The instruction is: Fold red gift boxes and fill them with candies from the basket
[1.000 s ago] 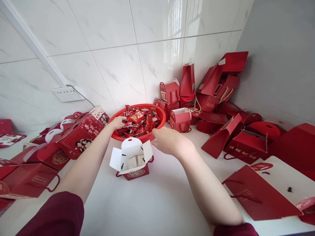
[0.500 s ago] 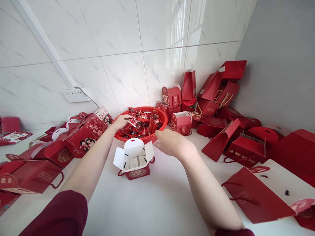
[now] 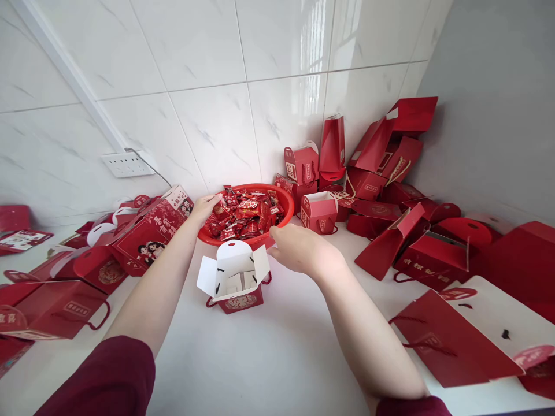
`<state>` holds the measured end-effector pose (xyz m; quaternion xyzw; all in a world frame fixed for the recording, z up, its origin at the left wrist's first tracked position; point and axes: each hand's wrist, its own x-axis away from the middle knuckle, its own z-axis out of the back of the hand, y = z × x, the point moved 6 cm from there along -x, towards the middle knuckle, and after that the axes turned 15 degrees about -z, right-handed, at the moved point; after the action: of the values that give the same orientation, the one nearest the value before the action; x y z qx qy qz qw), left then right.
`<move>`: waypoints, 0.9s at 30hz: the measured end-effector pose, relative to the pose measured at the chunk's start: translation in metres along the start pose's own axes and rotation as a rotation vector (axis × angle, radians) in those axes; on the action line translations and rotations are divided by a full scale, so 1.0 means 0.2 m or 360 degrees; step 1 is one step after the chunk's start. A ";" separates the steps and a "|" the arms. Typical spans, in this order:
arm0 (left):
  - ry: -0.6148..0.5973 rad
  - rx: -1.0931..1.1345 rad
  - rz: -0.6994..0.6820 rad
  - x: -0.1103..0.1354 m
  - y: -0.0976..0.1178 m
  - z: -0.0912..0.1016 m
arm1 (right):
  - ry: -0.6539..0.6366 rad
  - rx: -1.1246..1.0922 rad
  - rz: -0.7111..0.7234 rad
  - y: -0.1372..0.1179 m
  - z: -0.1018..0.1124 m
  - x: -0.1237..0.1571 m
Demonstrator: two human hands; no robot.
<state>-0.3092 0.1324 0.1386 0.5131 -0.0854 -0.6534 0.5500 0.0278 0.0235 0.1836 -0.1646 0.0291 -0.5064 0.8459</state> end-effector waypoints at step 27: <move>-0.0422 -0.0929 -0.0095 0.28 0.36 -0.03 | 0.0220 -0.0024 -0.0138 0.05 0.01 -0.19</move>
<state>-0.2530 0.0630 0.1523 0.2462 0.0497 -0.7273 0.6387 0.0191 0.0613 0.1781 -0.1367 0.0840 -0.5526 0.8179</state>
